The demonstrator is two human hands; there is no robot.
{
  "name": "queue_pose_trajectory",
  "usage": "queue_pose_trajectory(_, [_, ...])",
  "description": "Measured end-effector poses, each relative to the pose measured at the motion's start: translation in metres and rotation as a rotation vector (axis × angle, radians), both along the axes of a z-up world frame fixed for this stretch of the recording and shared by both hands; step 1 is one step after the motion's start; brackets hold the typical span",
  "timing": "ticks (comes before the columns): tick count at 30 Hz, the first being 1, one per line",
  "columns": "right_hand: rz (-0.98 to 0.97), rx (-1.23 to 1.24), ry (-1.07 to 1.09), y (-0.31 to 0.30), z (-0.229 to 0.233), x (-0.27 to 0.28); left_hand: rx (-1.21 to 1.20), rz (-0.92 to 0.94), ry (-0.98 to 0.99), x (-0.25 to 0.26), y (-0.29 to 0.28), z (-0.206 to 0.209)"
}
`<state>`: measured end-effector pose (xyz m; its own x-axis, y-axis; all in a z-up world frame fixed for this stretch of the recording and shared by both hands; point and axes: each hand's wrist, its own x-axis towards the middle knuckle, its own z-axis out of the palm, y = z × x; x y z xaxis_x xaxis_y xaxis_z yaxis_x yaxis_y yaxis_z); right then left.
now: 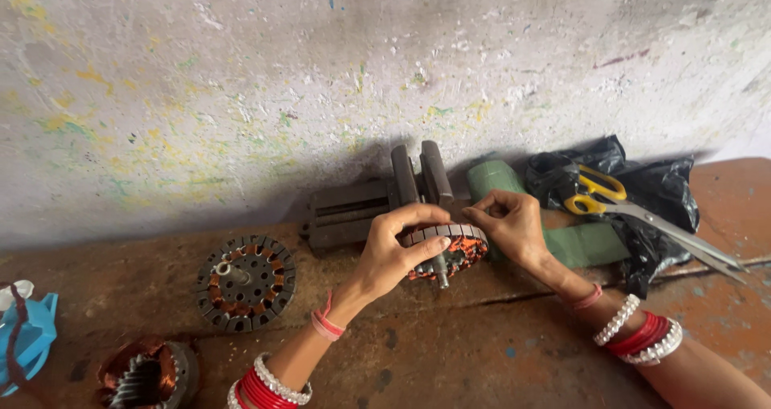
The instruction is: The person winds copper wire around a motor stator held in a bench vise. They repeatedly pull wire from a green spool, wrap it into the stator slots, and adjust the coil with both hands. A pair of scissors is visible on the table but not used.
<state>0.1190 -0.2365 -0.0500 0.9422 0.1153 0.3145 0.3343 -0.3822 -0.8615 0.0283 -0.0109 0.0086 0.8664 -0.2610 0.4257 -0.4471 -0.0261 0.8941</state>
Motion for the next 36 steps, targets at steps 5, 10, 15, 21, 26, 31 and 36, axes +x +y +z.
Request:
queue_pose_trajectory(5, [-0.082,0.043,-0.092,-0.004,0.015,-0.004,-0.017,0.073,0.084,0.0,0.0,-0.015])
queue_pose_trajectory(10, [-0.028,0.265,-0.158,0.001,0.017,-0.026,-0.032,0.186,0.058,-0.006,-0.008,-0.027])
queue_pose_trajectory(15, [0.131,0.377,-0.231,0.01,0.011,-0.068,-0.075,0.203,0.045,-0.007,-0.01,-0.028])
queue_pose_trajectory(21, [0.162,0.107,-0.41,0.013,0.016,-0.08,-0.05,0.223,0.12,-0.006,-0.007,-0.036])
queue_pose_trajectory(26, [0.335,-0.066,-0.733,0.013,0.028,-0.079,-0.248,0.176,0.131,-0.004,-0.01,-0.037])
queue_pose_trajectory(31, [0.374,-0.155,-0.807,0.012,0.029,-0.078,-0.199,0.233,0.074,-0.006,-0.01,-0.036])
queue_pose_trajectory(36, [0.472,-0.161,-0.819,0.018,0.023,-0.085,0.032,0.443,-0.166,-0.013,-0.013,-0.03])
